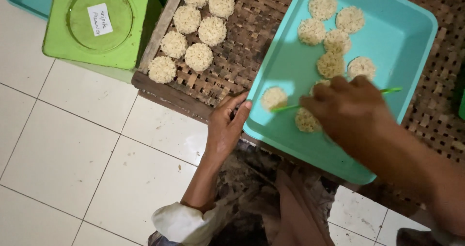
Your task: Arranging round food patties from a tray onto a drying rack using a spatula
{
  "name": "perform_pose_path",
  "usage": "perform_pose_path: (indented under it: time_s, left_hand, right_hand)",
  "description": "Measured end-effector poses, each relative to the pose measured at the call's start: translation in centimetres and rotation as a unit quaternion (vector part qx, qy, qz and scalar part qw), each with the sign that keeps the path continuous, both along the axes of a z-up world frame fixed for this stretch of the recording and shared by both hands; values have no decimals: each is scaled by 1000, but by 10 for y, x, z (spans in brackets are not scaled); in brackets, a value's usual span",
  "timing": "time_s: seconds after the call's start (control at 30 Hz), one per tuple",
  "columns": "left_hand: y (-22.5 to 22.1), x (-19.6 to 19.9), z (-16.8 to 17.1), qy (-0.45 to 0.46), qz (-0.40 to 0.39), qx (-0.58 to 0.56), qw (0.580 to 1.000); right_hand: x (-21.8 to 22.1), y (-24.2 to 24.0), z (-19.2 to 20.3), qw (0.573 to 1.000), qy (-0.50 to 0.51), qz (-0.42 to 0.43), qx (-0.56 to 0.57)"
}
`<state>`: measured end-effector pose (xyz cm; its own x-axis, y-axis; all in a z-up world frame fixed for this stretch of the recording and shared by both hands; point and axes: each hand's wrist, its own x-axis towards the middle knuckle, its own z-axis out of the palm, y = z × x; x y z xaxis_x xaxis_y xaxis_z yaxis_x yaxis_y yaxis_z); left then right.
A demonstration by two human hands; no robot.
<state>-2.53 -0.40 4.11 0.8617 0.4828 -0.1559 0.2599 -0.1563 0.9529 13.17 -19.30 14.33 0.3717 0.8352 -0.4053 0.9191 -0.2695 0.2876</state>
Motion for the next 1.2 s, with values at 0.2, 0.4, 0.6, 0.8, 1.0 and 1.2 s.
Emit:
perform_pose_path:
  time_s: [0.2,0.4,0.6,0.8,1.0,1.2]
  left_hand:
    - [0,-1,-4,-28,7,3,1000]
    - [-1,-1,2,-6,2,10,1000]
    - [-2,0,9,24,22,-26,999]
    - [-3,0,10,21,18,-16,999]
    - [-4,1,5,21,26,-15,999]
    - [-4,0,4,7,21,-14,1000]
  right_hand:
    - [10,11,56,990,-45,-135,16]
    - [34,20,15,992,-8,-99,79]
    - [33,21,13,991,44,-106,67]
    - [47,6,7,992,-29,-71,100]
    - [29,19,18,980,94,-171,35]
    - [38,15,13,978,95,-160,95]
